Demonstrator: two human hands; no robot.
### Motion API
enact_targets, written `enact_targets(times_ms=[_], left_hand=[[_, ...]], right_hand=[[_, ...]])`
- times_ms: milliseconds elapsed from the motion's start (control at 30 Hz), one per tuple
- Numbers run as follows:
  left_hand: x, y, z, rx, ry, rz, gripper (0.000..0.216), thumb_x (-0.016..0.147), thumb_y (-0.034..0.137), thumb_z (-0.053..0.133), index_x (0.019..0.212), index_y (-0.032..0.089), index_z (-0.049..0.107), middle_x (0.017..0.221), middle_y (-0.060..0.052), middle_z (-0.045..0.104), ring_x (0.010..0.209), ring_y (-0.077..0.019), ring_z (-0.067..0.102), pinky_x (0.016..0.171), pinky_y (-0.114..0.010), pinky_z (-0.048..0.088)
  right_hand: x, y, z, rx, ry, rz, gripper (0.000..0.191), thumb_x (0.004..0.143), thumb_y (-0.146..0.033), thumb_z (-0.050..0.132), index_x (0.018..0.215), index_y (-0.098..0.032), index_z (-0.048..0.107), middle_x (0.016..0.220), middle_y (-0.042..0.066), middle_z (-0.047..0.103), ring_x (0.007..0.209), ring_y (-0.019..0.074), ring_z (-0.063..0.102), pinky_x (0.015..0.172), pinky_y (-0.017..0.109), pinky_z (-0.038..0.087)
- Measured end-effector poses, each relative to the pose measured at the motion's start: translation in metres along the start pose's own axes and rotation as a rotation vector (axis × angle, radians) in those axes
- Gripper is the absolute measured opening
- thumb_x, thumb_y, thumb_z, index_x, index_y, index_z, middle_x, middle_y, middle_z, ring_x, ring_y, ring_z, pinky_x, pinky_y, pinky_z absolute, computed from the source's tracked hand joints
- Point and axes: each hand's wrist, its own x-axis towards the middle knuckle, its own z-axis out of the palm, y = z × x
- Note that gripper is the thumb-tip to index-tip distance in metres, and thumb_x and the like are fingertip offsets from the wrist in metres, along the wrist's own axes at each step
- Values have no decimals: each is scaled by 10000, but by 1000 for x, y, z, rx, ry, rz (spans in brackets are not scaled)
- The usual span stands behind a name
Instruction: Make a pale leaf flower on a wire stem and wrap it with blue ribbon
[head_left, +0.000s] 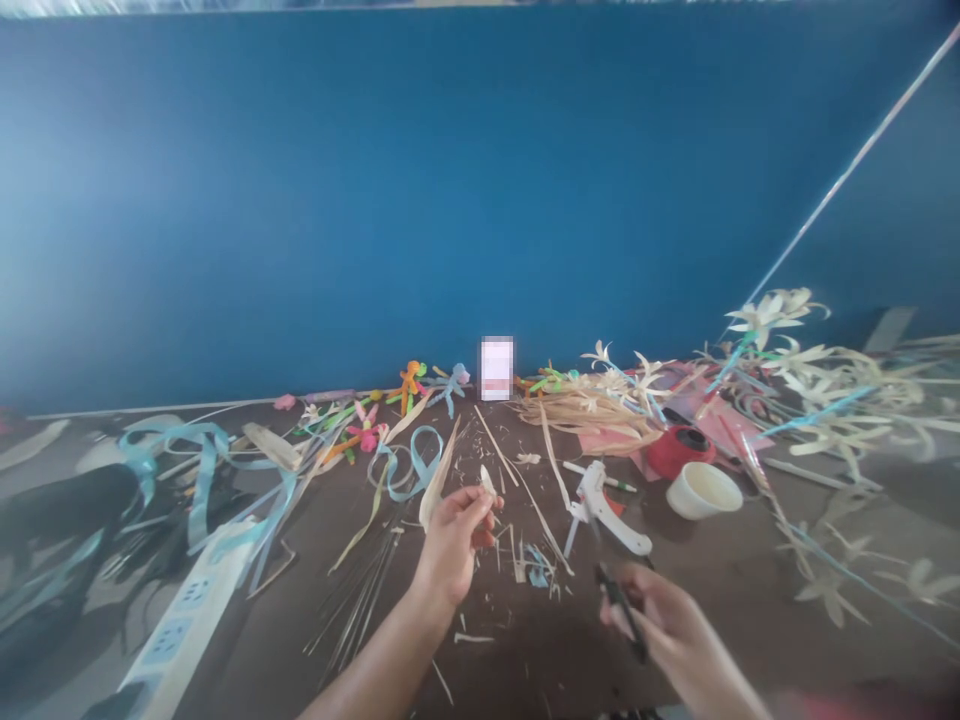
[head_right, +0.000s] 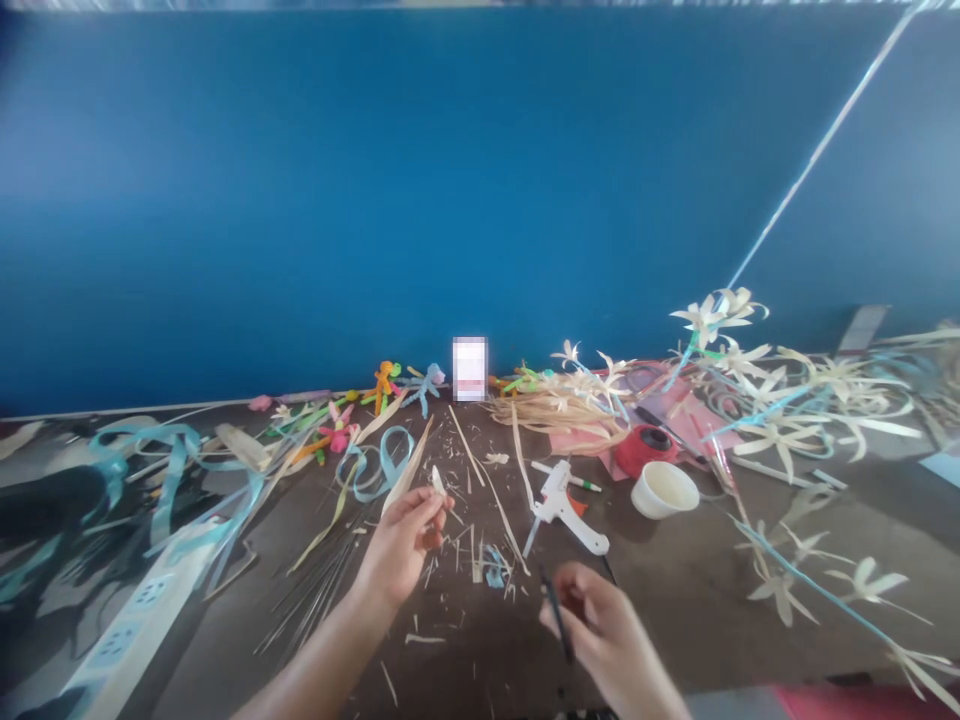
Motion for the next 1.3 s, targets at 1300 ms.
enact_targets(times_ms=[1300], left_hand=[[1, -3, -8, -219, 123, -94, 185, 629, 259, 726, 755, 156, 637, 612, 15, 554, 552, -67, 504, 443, -145, 392]], right_hand=[[45, -8, 64, -421, 100, -297, 59, 721, -205, 553, 767, -194, 519, 656, -18, 540, 599, 135, 501, 565, 213, 368]])
